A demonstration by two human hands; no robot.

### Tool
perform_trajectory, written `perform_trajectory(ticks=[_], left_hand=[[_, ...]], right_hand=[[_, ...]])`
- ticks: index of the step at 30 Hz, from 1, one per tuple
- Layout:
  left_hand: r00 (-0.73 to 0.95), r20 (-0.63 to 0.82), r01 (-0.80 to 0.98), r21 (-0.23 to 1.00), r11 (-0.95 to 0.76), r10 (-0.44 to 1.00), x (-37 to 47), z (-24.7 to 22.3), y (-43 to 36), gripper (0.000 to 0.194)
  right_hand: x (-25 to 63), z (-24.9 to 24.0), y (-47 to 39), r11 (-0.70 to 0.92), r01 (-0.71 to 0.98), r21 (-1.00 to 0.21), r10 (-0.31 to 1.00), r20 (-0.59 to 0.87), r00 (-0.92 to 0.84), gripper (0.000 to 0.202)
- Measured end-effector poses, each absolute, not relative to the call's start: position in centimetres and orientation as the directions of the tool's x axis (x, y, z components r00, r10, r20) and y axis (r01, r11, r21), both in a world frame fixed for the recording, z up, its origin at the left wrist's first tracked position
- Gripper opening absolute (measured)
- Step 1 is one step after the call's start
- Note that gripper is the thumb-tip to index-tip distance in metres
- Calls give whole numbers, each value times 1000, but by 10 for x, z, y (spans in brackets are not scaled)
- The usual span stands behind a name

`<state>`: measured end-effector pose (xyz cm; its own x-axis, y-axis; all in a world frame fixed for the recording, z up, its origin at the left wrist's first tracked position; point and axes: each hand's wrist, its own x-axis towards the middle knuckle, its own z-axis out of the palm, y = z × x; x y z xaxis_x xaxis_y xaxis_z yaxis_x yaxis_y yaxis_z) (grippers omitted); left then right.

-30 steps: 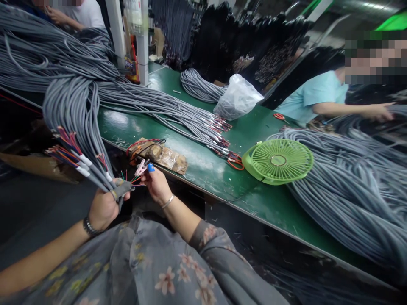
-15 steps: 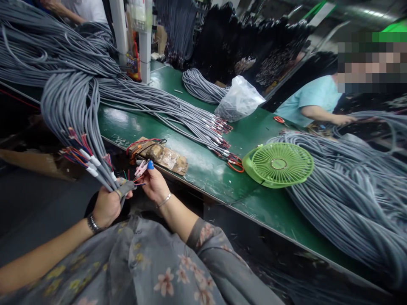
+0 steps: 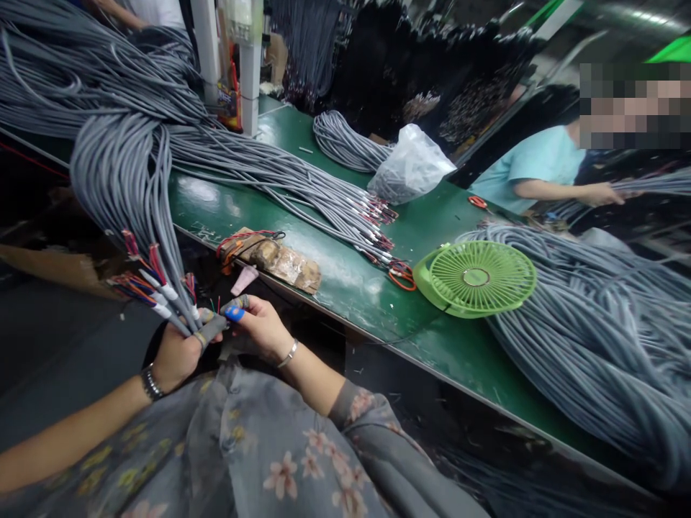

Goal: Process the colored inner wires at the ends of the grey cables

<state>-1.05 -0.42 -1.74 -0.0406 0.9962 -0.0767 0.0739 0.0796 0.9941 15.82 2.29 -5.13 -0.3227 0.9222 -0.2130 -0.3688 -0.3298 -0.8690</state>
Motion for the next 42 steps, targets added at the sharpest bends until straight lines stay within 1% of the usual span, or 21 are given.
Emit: perform_trajectory(ticks=[3,6,8,11,15,19,21,24,26,28,31,34,36,39,42], left_hand=[[108,-147,132,982,133,983,-14,-13,1,22],[173,-231,100,971,216,958,-16,-14,4,23],[161,-211,50,977,205,964,-15,-16,4,28],[84,-162,-12,986,164,983,-11,-18,2,35],[-8,-158,-45,986,157,987,-6,-15,1,34],[10,-150,-39,988,151,989,-5,-11,3,27],[41,-142,-26,989,144,989,-6,-10,3,29],[70,-144,-16,989,145,987,-6,-11,4,33],[72,-156,-9,988,157,985,-6,-13,4,32],[81,-168,8,986,168,982,-7,-14,5,30],[79,-161,41,987,158,984,-7,-16,5,33],[47,-141,62,989,138,989,-7,-18,4,40],[22,-136,47,990,135,990,-6,-19,3,43],[-8,-138,5,990,138,990,-7,-19,1,42],[-1,-134,-25,991,134,991,-10,-19,1,38]], right_hand=[[158,-46,23,-294,-307,-905,928,-193,-320,47],[159,-41,26,-274,-265,-925,933,-188,-308,49],[159,-40,26,-263,-257,-930,942,-190,-276,51],[156,-41,26,-273,-275,-922,949,-213,-231,55],[154,-49,24,-297,-320,-900,950,-243,-198,57],[158,-57,24,-334,-392,-857,940,-271,-208,54],[161,-56,25,-376,-424,-824,923,-291,-253,53],[162,-51,27,-421,-411,-809,896,-298,-330,53],[159,-46,28,-409,-391,-825,896,-281,-344,53],[155,-43,28,-386,-388,-837,906,-265,-331,54],[150,-42,26,-359,-402,-842,922,-254,-292,54],[146,-44,23,-342,-400,-850,935,-268,-231,48],[144,-48,23,-353,-402,-845,935,-304,-182,42],[146,-55,26,-379,-467,-799,923,-364,-125,37],[154,-58,34,-402,-554,-729,905,-409,-118,41]])
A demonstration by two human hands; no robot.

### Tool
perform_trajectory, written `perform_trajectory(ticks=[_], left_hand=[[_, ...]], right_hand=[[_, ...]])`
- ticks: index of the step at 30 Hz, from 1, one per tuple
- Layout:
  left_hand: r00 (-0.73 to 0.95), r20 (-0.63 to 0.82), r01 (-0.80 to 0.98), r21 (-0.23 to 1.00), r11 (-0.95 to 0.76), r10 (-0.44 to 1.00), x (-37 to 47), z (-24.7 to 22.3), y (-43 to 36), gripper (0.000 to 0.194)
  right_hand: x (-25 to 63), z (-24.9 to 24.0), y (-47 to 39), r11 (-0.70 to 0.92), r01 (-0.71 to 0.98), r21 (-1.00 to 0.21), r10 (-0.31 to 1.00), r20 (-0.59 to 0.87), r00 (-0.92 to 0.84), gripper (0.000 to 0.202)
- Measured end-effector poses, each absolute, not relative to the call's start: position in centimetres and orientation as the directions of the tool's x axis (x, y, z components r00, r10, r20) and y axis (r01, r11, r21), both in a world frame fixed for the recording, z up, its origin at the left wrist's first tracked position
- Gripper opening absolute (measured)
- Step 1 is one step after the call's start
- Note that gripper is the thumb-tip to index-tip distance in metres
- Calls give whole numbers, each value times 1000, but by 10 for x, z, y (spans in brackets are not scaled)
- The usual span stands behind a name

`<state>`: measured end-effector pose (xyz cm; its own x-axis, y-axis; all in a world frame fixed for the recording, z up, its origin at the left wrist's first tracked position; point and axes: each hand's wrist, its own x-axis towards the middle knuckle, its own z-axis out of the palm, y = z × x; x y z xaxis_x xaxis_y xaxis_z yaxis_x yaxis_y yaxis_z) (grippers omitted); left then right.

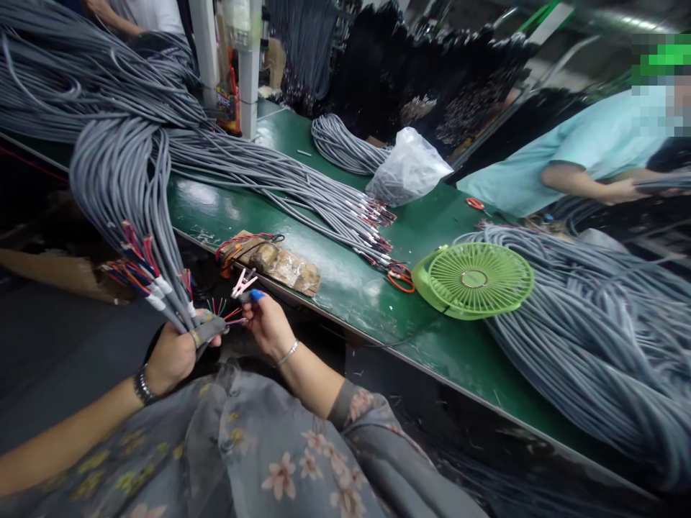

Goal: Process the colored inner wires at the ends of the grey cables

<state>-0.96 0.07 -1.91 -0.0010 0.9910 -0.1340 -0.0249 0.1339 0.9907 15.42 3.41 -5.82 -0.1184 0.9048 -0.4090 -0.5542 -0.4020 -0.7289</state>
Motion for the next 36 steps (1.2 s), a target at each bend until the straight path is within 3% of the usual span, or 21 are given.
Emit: perform_trajectory(ticks=[4,11,27,32,36], left_hand=[[13,-140,-84,987,140,990,-9,-15,4,33],[-10,-188,-172,968,183,982,4,-1,13,33],[-18,-193,-116,975,189,981,8,-4,14,42],[-1,-161,-109,981,160,987,-1,-7,7,40],[-13,-154,-124,981,151,988,-10,-12,3,33]], right_hand=[[162,-58,47,-449,-519,-727,892,-396,-217,53],[149,-55,63,-328,-517,-791,943,-243,-225,63],[142,-46,61,-383,-610,-694,919,-354,-174,58],[148,-45,61,-469,-626,-623,876,-420,-239,55],[158,-48,53,-574,-533,-622,819,-417,-395,54]])
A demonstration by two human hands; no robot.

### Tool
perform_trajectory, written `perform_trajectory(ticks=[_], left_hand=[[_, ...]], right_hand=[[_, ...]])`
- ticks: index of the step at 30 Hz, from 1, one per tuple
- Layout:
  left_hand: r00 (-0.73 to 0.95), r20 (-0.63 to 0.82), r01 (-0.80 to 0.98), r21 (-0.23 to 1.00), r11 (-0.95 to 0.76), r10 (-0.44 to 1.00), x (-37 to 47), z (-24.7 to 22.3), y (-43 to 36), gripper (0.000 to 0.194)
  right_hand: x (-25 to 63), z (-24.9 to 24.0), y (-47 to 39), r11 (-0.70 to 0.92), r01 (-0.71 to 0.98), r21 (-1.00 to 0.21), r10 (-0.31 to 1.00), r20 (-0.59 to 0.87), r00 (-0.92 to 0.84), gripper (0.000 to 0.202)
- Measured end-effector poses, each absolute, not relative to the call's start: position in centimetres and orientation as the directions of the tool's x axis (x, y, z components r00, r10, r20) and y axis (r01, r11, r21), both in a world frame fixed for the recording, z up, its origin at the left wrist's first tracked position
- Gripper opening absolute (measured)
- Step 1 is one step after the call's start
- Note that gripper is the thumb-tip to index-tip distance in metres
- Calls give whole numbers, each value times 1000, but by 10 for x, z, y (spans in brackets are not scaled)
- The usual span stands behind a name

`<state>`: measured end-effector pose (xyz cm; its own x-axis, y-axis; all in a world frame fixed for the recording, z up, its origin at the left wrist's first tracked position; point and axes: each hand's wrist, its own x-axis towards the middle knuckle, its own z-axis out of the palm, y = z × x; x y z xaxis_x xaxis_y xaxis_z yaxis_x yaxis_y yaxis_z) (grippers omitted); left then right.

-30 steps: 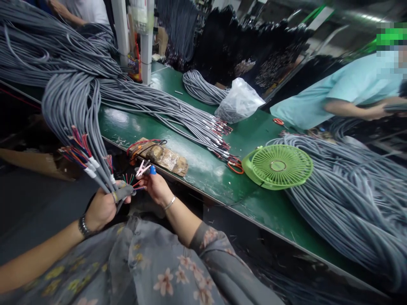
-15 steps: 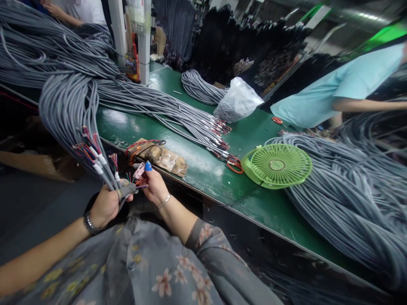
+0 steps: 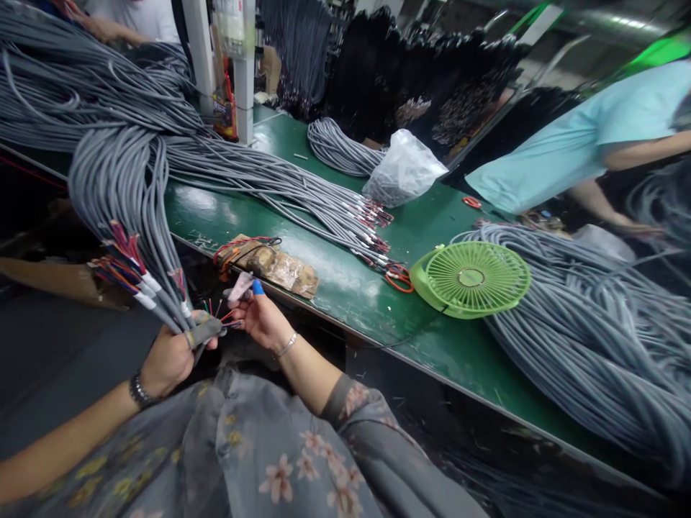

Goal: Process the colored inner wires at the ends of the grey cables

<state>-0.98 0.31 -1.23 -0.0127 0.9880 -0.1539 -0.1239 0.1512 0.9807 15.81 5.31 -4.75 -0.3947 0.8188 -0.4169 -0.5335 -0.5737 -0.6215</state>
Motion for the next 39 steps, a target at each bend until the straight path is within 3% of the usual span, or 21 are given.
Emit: perform_trajectory(ticks=[5,24,30,35,39], left_hand=[[23,-149,-108,983,151,989,-12,-17,4,33],[51,-103,56,993,101,993,-13,-24,2,37],[15,-99,-23,995,99,995,-12,-25,2,30],[59,-136,-106,984,141,989,-10,-10,7,30],[100,-185,-161,967,200,978,-6,-1,16,34]], right_hand=[[166,-49,38,-560,-424,-711,794,-314,-521,44],[155,-32,25,-263,-267,-927,952,-205,-229,49],[157,-48,25,-303,-310,-901,945,-242,-221,44],[165,-54,45,-464,-478,-746,886,-377,-272,53],[166,-53,60,-455,-448,-770,882,-321,-345,52]])
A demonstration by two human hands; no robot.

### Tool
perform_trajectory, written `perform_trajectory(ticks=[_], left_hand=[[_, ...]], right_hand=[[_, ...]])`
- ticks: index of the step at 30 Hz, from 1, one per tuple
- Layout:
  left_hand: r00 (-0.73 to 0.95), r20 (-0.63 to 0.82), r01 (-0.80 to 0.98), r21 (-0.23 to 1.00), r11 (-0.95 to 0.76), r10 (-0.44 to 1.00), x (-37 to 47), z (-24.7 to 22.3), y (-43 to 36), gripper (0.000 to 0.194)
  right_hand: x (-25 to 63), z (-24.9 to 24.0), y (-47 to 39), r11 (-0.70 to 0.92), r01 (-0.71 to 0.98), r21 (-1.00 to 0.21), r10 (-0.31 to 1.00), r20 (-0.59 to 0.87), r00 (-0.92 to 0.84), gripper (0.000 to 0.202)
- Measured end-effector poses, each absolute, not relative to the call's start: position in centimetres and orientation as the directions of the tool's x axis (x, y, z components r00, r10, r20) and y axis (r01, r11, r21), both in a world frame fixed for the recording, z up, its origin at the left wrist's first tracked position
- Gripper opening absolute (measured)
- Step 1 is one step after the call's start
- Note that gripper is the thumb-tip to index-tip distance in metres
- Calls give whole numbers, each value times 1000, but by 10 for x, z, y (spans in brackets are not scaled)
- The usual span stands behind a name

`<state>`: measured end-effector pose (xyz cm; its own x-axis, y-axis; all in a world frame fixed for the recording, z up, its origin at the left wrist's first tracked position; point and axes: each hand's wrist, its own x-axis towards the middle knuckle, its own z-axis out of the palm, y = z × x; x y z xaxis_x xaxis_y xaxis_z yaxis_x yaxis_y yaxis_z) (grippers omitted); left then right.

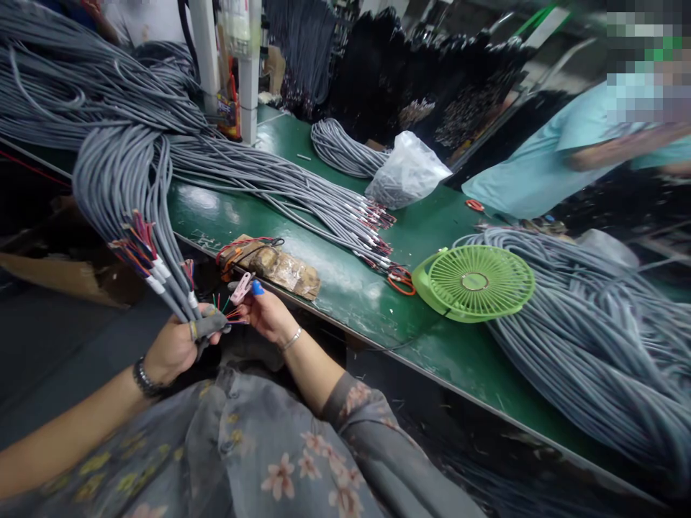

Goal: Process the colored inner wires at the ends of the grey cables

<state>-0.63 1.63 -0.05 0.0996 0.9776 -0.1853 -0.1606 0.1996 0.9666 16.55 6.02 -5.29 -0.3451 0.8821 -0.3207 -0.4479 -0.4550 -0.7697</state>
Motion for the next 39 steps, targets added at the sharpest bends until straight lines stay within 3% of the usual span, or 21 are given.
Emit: perform_trajectory(ticks=[4,6,11,15,18,23,28,35,39], left_hand=[[120,-203,-175,959,222,972,-2,2,23,34],[129,-208,-168,959,228,969,-1,1,25,33],[141,-204,-151,963,225,969,-2,-8,28,32],[150,-213,-129,964,232,965,-2,-13,29,33],[150,-205,-113,968,223,967,-2,-13,27,38],[109,-161,-111,979,173,981,-4,-11,17,41],[106,-113,12,994,112,988,-11,-19,3,44],[150,-79,203,978,47,986,-19,-27,2,44],[256,-72,253,968,5,964,-21,-22,7,40]], right_hand=[[158,-58,63,-249,-368,-896,968,-218,-123,55],[155,-58,64,-226,-360,-905,974,-220,-60,58],[150,-49,71,-395,-505,-767,919,-323,-228,55],[144,-43,74,-397,-606,-689,913,-362,-186,46],[142,-43,73,-398,-622,-675,911,-369,-182,52],[156,-50,64,-527,-476,-704,846,-381,-374,71],[184,-59,46,-564,-249,-787,739,-348,-577,63],[185,-51,43,-453,-204,-868,809,-304,-503,58],[175,-44,44,-321,-162,-933,861,-217,-460,58]])
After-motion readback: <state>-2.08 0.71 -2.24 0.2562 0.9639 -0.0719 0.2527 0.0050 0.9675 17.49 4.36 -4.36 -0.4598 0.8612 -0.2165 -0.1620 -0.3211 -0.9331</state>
